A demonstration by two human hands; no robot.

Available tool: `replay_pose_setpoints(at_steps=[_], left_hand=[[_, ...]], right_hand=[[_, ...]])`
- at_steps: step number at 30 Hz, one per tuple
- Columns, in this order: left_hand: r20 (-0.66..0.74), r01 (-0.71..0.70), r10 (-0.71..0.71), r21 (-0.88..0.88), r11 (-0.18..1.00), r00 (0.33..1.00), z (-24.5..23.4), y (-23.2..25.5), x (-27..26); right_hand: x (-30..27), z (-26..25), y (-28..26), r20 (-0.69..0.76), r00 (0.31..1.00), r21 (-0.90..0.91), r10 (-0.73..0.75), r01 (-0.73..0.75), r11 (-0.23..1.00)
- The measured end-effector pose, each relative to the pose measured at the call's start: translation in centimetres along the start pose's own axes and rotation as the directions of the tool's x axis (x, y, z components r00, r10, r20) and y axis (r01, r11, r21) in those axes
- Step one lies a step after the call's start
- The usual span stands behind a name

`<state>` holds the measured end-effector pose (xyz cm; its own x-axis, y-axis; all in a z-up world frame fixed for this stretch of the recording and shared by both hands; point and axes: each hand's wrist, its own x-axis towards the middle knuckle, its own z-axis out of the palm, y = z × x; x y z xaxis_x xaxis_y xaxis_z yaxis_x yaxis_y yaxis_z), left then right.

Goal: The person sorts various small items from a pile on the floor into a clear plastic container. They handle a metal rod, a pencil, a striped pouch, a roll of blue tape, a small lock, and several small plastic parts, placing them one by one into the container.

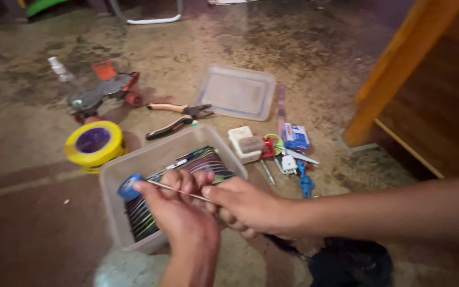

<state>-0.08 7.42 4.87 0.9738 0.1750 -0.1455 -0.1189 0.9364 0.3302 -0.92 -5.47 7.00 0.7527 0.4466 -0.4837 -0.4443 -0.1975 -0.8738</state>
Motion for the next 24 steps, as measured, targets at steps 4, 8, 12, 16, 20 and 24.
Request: replay_pose_setpoints(at_steps=[4,8,12,16,20,24], left_hand=[[0.179,0.016,-0.003,-0.068,0.998,0.984,-0.9,4.2,1.4],[0.020,-0.041,0.041,-0.028,0.999,0.999,-2.5,7.5,3.3],[-0.039,-0.167,0.171,0.079,0.983,0.985,-4.8,9.9,5.2],[-0.140,-0.277,0.323,0.275,0.921,0.936,-7.4,10.3,6.4],[-0.126,-0.334,0.461,0.527,0.781,0.879,-9.6,10.3,7.2],[-0.032,-0.350,0.447,0.572,0.742,0.894,-11.1,10.4,7.7]], right_hand=[[0.6,0.7,0.8,0.102,0.995,0.029,0.023,-0.027,0.999],[1.1,0.9,1.6,0.173,0.984,0.047,0.029,-0.037,0.998],[2.2,0.8,1.7,0.149,0.989,-0.019,0.022,-0.019,1.000],[3.9,0.6,0.8,0.025,1.000,-0.148,0.004,0.000,0.989],[4.7,-0.2,-0.2,-0.028,0.997,-0.257,0.078,-0.083,0.963],[5.0,-0.1,-0.2,0.048,0.994,-0.253,0.096,-0.081,0.964]])
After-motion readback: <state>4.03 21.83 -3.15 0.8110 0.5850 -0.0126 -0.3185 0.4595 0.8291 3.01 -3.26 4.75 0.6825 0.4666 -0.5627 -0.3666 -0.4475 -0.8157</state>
